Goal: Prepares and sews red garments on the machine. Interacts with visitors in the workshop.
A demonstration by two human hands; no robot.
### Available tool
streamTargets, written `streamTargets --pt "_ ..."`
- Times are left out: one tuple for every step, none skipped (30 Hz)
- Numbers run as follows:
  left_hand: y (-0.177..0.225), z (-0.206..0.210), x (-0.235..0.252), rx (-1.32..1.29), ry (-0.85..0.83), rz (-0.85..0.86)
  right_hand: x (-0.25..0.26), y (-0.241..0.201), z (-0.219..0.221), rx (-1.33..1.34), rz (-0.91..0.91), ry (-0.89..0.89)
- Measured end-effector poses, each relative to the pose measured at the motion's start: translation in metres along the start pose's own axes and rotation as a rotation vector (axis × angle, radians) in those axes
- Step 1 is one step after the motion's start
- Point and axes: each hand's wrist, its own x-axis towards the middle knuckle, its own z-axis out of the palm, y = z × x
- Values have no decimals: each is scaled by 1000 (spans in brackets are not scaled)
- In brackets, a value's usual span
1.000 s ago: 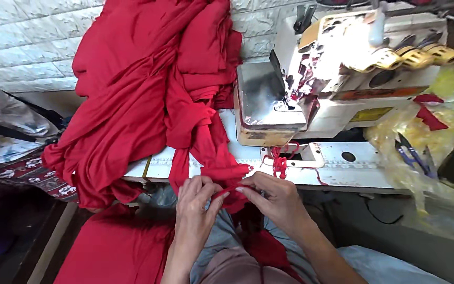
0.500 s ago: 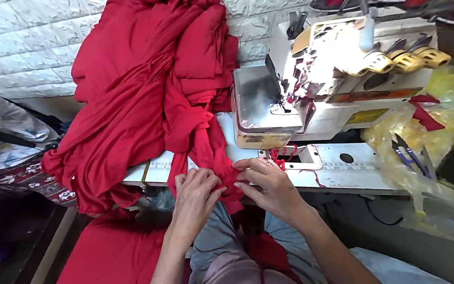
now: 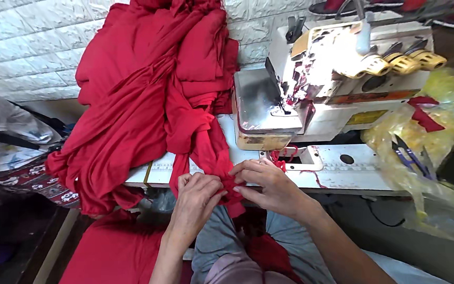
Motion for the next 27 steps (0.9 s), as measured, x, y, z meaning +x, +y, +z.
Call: streamTargets --pt "0 -2 0 -1 13 5 0 -1 -1 28 12 1" --pt "1 -3 1 0 23 7 -1 -2 -2 57 23 4" --pt "1 -4 1 -2 31 5 -1 -2 -2 88 29 6" --pt "2 -5 1 -4 37 4 0 -2 -3 122 33 4" --pt "2 -6 1 -9 39 4 0 -3 -3 163 34 -3" --pt "2 -7 2 -13 40 6 1 -3 -4 206 37 -15" --pt "3 -8 2 -14 42 9 2 -3 -5 242 39 -23" --pt "4 -8 3 -14 46 12 3 -4 -5 261 43 -21" --pt "4 -9 4 -12 52 14 3 -4 -5 267 47 -10" --pt "4 -9 4 -12 54 13 4 -5 -5 269 50 10" --pt "3 -10 5 -13 56 10 4 -5 -5 263 53 35" --pt "3 -11 5 -20 57 4 5 -5 -5 251 56 63" --pt "3 -12 5 -30 58 -5 6 -6 -5 240 58 86" --pt "3 -13 6 -37 61 -12 6 -6 -5 230 60 105" --pt "3 -13 6 -39 65 -15 7 -6 -5 216 60 126" --pt "3 -13 7 -40 72 -19 7 -7 -4 196 58 149" --pt "3 -12 7 -40 81 -22 8 -7 -3 172 55 171" --pt "3 -11 7 -44 93 -24 8 -7 -2 144 52 192" --pt "4 -10 8 -48 107 -28 9 -8 -1 108 51 212" --pt "5 -8 9 -55 132 -35 10 -9 1 72 51 237" --pt "6 -7 10 -63 161 -52 12 -10 3 33 55 267" --pt "8 -5 11 -59 185 -84 13 -12 5 -4 68 301" --pt "11 -4 13 -38 203 -124 15 -15 8 -32 93 334" --pt "12 -3 15 -14 224 -159 17 -18 10 -48 127 365" --pt "12 -2 17 10 249 -186 18 -20 13 -61 163 390" --pt "12 -1 20 24 274 -207 19 -22 14 -70 190 404" --pt "12 -1 22 26 288 -228 19 -23 15 -77 190 414"
